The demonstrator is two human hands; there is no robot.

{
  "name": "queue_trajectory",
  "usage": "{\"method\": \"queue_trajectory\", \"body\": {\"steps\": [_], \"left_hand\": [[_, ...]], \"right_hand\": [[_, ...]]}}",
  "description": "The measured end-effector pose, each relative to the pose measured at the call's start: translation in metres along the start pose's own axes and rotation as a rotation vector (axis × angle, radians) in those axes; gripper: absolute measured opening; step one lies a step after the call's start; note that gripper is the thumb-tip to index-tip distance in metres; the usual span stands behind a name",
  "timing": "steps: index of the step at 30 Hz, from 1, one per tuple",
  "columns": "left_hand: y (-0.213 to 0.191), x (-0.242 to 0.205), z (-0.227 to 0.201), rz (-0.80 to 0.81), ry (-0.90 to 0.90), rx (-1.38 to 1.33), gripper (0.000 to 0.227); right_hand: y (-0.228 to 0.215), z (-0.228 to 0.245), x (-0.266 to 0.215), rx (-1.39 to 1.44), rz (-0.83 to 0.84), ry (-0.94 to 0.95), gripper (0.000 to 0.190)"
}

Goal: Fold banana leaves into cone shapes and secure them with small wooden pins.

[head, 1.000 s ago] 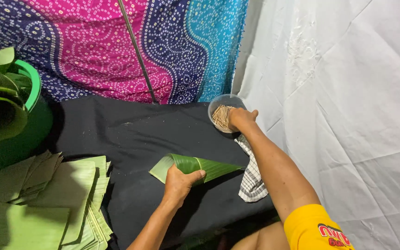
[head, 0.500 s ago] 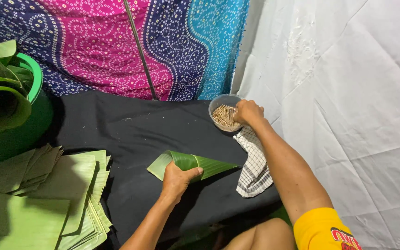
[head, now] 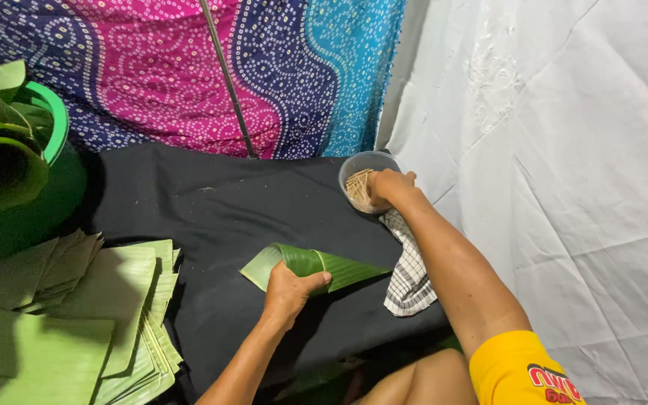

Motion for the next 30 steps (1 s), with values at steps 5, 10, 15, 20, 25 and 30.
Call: {"method": "queue_trajectory", "body": {"steps": [5, 10, 15, 20, 25, 30], "left_hand": [[0.001, 0.004, 0.013, 0.006, 0.008, -0.045, 0.027], [0.001, 0.001, 0.008, 0.001, 0.019, -0.068, 0.028], [-0.001, -0.001, 0.008, 0.007, 0.016, -0.056, 0.030], [-0.001, 0.003, 0.016, -0.005, 0.014, -0.038, 0.029], [0.000, 0.007, 0.018, -0.014, 0.028, -0.066, 0.030], [-0.004, 0.012, 0.019, -0.001, 0.024, -0.085, 0.022]], "right_hand": [[0.011, -0.005, 0.003, -0.100, -0.138, -0.028, 0.037], [0.018, -0.009, 0.008, -0.163, -0.162, -0.023, 0.038], [0.030, -0.020, 0.029, -0.073, -0.203, -0.062, 0.023], [0.008, -0.021, 0.002, -0.060, -0.208, -0.115, 0.024], [0.008, -0.027, -0.004, 0.016, -0.339, -0.192, 0.019], [0.007, -0.020, -0.039, 0.226, -0.496, -0.207, 0.016]]}}
Point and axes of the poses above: each hand's wrist, its own x-axis towards the middle knuckle, its own y-axis out of the palm, z = x × y, the point moved 2 cm from there along x, towards the middle knuckle, and after that the axes turned 2 degrees about x, right-handed, at the moved point
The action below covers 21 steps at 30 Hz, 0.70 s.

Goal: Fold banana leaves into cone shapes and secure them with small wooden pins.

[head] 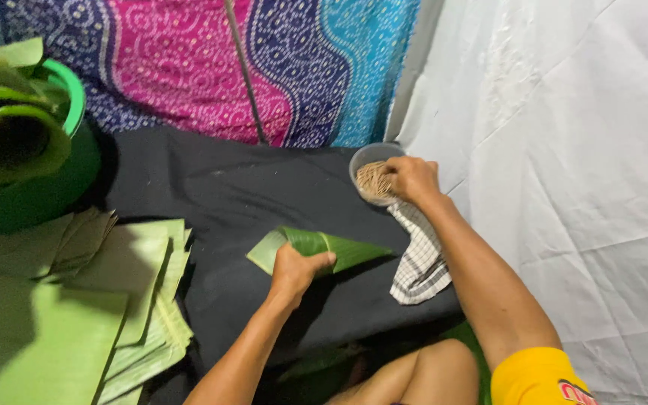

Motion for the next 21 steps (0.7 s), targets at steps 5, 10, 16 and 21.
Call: {"method": "queue_trajectory", "body": {"steps": [5, 10, 16, 21], "left_hand": [[-0.010, 0.003, 0.001, -0.115, 0.037, 0.010, 0.023], [-0.004, 0.004, -0.002, -0.129, 0.136, -0.062, 0.018], [0.000, -0.032, -0.018, -0.092, 0.277, -0.105, 0.013], [-0.011, -0.052, -0.013, -0.148, 0.332, -0.081, 0.011]], "right_hand": [[0.006, 0.042, -0.069, 0.406, -0.351, -0.206, 0.015], [0.009, 0.108, -0.155, 0.637, -0.328, -0.088, 0.015], [0.025, 0.135, -0.205, 0.761, -0.364, 0.119, 0.015], [0.024, 0.146, -0.219, 0.826, -0.349, 0.177, 0.015]]}}
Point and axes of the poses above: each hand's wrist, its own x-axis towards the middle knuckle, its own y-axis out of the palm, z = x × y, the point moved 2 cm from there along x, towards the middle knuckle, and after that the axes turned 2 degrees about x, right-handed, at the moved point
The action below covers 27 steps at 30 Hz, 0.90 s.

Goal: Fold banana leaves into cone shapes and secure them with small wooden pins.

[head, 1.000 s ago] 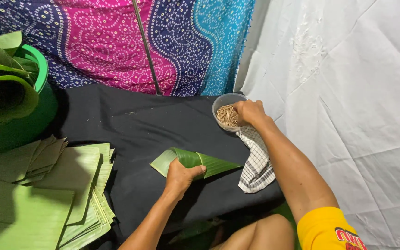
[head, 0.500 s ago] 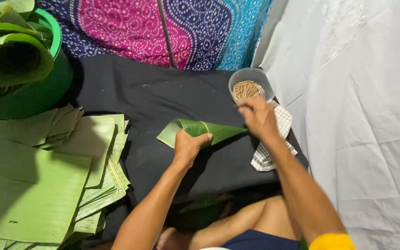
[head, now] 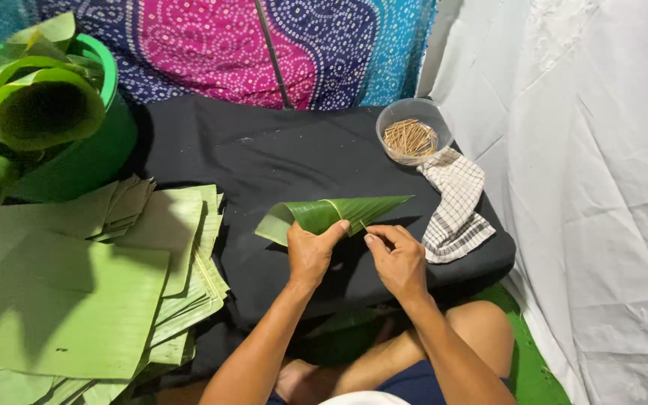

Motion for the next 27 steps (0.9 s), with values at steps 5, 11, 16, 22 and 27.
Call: {"method": "queue_trajectory", "body": {"steps": [5, 11, 16, 22, 27], "left_hand": [[-0.011, -0.010, 0.003, 0.008, 0.083, 0.029, 0.010], [-0.018, -0.021, -0.004, 0.021, 0.092, 0.042, 0.008], [-0.022, -0.027, -0.006, 0.012, 0.226, 0.138, 0.010], [-0.026, -0.034, -0.004, 0.038, 0.133, 0.147, 0.008], [-0.029, -0.034, -0.003, -0.001, -0.023, -0.209, 0.006]], "right_hand": [[0.003, 0.010, -0.005, 0.013, -0.004, -0.056, 0.015], [0.006, 0.021, -0.011, 0.048, 0.019, -0.082, 0.015], [0.009, 0.030, -0.017, 0.033, 0.016, -0.080, 0.015], [0.015, 0.034, -0.020, 0.058, -0.018, -0.132, 0.013], [0.021, 0.042, -0.025, 0.082, -0.050, -0.204, 0.012]]}}
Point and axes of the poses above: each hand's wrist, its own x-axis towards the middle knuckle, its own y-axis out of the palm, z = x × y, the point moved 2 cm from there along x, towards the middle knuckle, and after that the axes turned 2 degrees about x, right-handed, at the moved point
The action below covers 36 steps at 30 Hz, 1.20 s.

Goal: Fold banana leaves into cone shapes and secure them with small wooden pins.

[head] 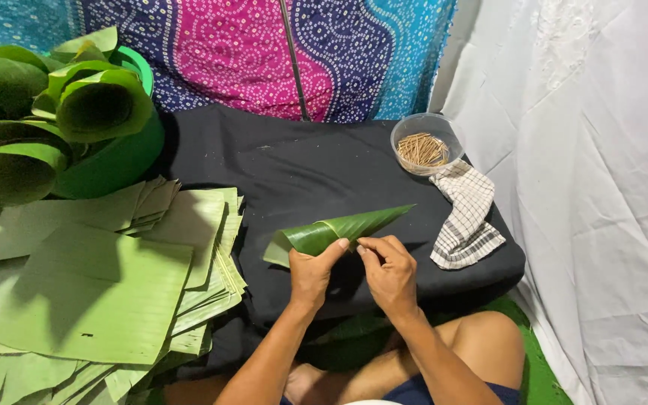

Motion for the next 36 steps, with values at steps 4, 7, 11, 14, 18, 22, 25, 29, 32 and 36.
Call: {"method": "queue_trajectory", "body": {"steps": [4, 7, 11, 14, 18, 22, 25, 29, 32, 36], "left_hand": [[0.001, 0.002, -0.001, -0.126, -0.219, -0.182, 0.013], [-0.001, 0.004, -0.003, -0.144, -0.282, -0.175, 0.016], [-0.007, 0.007, 0.001, -0.178, -0.323, -0.180, 0.018], [-0.007, 0.006, 0.000, -0.163, -0.360, -0.191, 0.019], [-0.007, 0.004, 0.004, -0.139, -0.426, -0.197, 0.020], [-0.009, 0.004, 0.008, -0.145, -0.427, -0.193, 0.022], [-0.009, 0.003, 0.009, -0.134, -0.426, -0.196, 0.022], [-0.008, 0.000, 0.006, -0.146, -0.456, -0.192, 0.023], [-0.009, 0.000, 0.007, -0.141, -0.465, -0.182, 0.022], [-0.013, 0.002, 0.015, -0.123, -0.457, -0.170, 0.022]], "right_hand": [[0.005, 0.001, -0.004, -0.001, -0.019, -0.067, 0.012], [0.008, -0.006, -0.005, 0.027, -0.024, -0.083, 0.014], [0.011, -0.023, -0.007, 0.194, 0.068, 0.040, 0.017], [0.014, -0.035, -0.010, 0.327, 0.104, 0.224, 0.018], [0.018, -0.043, -0.014, 0.454, 0.069, 0.343, 0.015], [0.025, -0.050, -0.016, 0.459, 0.037, 0.377, 0.014], [0.030, -0.059, -0.020, 0.525, -0.010, 0.445, 0.013], [0.033, -0.060, -0.020, 0.670, -0.005, 0.506, 0.013], [0.035, -0.064, -0.021, 0.720, -0.005, 0.530, 0.013], [0.038, -0.067, -0.021, 0.753, -0.009, 0.570, 0.014]]}}
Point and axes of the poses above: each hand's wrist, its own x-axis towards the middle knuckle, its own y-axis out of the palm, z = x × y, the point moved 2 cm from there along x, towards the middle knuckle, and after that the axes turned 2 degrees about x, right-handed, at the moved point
